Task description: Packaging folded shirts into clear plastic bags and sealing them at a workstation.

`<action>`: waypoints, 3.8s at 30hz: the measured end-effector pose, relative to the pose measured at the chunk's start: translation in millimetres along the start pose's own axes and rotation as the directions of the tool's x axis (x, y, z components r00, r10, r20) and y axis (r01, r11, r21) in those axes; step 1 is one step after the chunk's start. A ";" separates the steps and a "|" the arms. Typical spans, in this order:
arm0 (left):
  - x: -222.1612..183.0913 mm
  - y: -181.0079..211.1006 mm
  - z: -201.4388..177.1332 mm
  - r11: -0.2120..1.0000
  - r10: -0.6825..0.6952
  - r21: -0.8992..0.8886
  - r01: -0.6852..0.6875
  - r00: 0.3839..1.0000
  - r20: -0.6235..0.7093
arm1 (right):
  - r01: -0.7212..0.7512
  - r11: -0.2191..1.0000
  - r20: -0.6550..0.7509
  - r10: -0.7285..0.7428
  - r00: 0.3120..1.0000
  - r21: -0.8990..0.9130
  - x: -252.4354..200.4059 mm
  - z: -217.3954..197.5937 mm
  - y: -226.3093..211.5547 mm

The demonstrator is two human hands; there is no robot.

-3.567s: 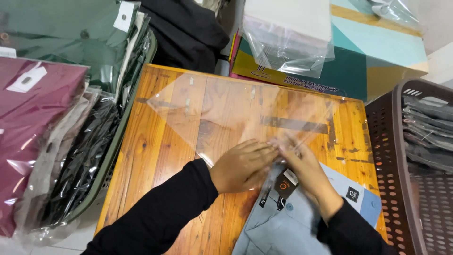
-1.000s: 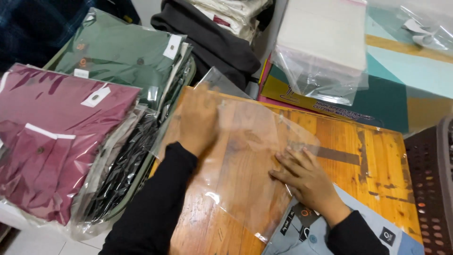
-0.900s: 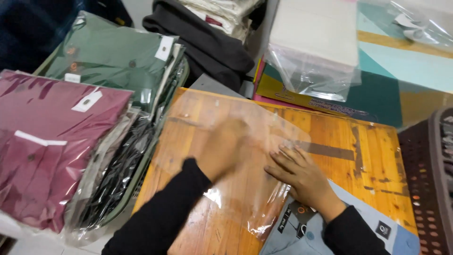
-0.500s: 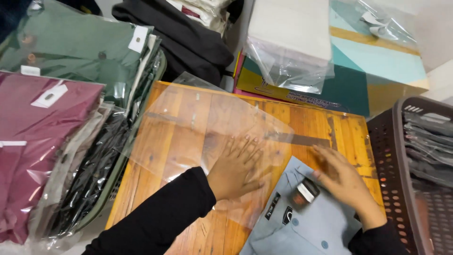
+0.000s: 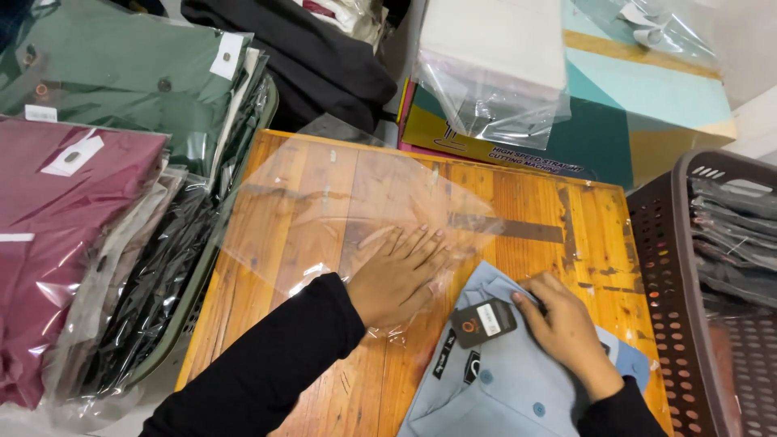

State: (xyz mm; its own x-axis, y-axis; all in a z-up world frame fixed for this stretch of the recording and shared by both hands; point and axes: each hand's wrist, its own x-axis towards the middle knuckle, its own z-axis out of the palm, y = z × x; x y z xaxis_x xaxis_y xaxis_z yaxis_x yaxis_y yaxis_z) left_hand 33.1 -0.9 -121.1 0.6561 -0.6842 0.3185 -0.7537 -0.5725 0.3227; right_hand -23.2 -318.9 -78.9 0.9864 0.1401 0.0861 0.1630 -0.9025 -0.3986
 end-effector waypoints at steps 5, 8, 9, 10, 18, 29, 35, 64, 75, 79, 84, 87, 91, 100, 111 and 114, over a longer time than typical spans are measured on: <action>1.3 8.6 -10.3 0.998 0.067 -0.014 -0.067 0.997 0.029 | 0.079 0.992 0.026 -0.082 0.996 0.096 24.3 -4.8 -30.4; 1.5 12.1 -16.8 0.996 0.086 -0.033 -0.085 0.995 0.048 | 0.073 0.996 0.034 -0.075 0.997 0.043 35.8 2.7 -28.4; 1.3 12.4 -18.2 0.995 0.093 -0.033 -0.092 0.994 0.052 | 0.045 0.999 0.035 -0.045 0.998 0.000 39.5 5.9 -26.4; 1.0 11.9 -17.6 0.995 0.091 -0.033 -0.090 0.995 0.050 | 0.048 0.999 0.036 -0.048 0.998 -0.001 45.1 7.8 -20.2; 0.3 14.3 -24.9 0.991 0.123 -0.054 -0.121 0.992 0.040 | -0.120 0.989 -0.204 0.100 0.974 -0.090 74.9 26.6 29.6; -14.3 28.7 -70.4 0.968 0.177 -0.116 -0.224 0.932 -0.317 | 0.182 0.944 -0.196 -0.241 0.951 -0.276 6.7 -29.7 -47.9; -68.0 67.4 -92.5 0.927 0.096 -0.327 -0.182 0.960 -0.264 | 0.533 0.846 0.044 -0.533 0.845 0.022 -97.0 8.5 -102.9; -84.5 140.6 -84.4 0.967 -0.122 0.113 0.227 0.806 -0.580 | 0.581 0.800 0.039 -0.582 0.812 -0.146 -82.9 22.4 -147.9; -96.9 133.4 -57.6 0.958 -0.115 0.165 0.233 0.844 -0.524 | 0.502 0.826 0.013 -0.517 0.856 -0.257 -63.4 44.6 -170.2; -99.3 131.6 -53.0 0.954 -0.121 0.178 0.243 0.850 -0.513 | 0.458 0.840 0.102 -0.449 0.888 -0.290 -65.0 50.7 -166.4; -89.6 135.9 -66.2 0.909 -0.129 0.255 0.330 0.804 -0.581 | 0.500 0.858 0.033 -0.500 0.866 -0.122 -64.0 33.1 -166.4; -89.1 136.3 -67.2 0.872 -0.127 0.326 0.366 0.812 -0.570 | 0.491 0.833 0.006 -0.506 0.862 -0.256 -64.9 41.7 -168.5; -90.5 131.5 -60.7 0.875 -0.129 0.335 0.350 0.835 -0.535 | 0.460 0.819 0.014 -0.485 0.875 -0.343 -65.0 54.3 -175.2; -92.0 125.0 -58.7 0.929 -0.147 0.206 0.306 0.820 -0.554 | 0.387 0.774 0.278 -0.280 0.919 -0.501 -42.8 48.8 -189.7; -91.4 124.5 -62.8 0.849 -0.292 0.241 0.471 0.797 -0.528 | 0.716 0.693 0.036 -0.716 0.697 -0.081 -46.7 -11.8 -132.3; -91.0 123.1 -57.1 0.803 -0.237 0.356 0.477 0.805 -0.545 | 0.700 0.713 0.084 -0.696 0.713 -0.040 -42.5 -23.0 -112.7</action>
State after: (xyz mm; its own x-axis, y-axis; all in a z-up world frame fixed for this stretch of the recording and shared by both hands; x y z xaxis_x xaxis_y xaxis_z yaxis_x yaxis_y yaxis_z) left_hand -117.1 16.7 -59.5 0.7272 -0.1690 0.6653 -0.3061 -0.9474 0.0940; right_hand -84.0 -232.5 -16.6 0.5922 0.7621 0.2616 0.8058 -0.5618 -0.1873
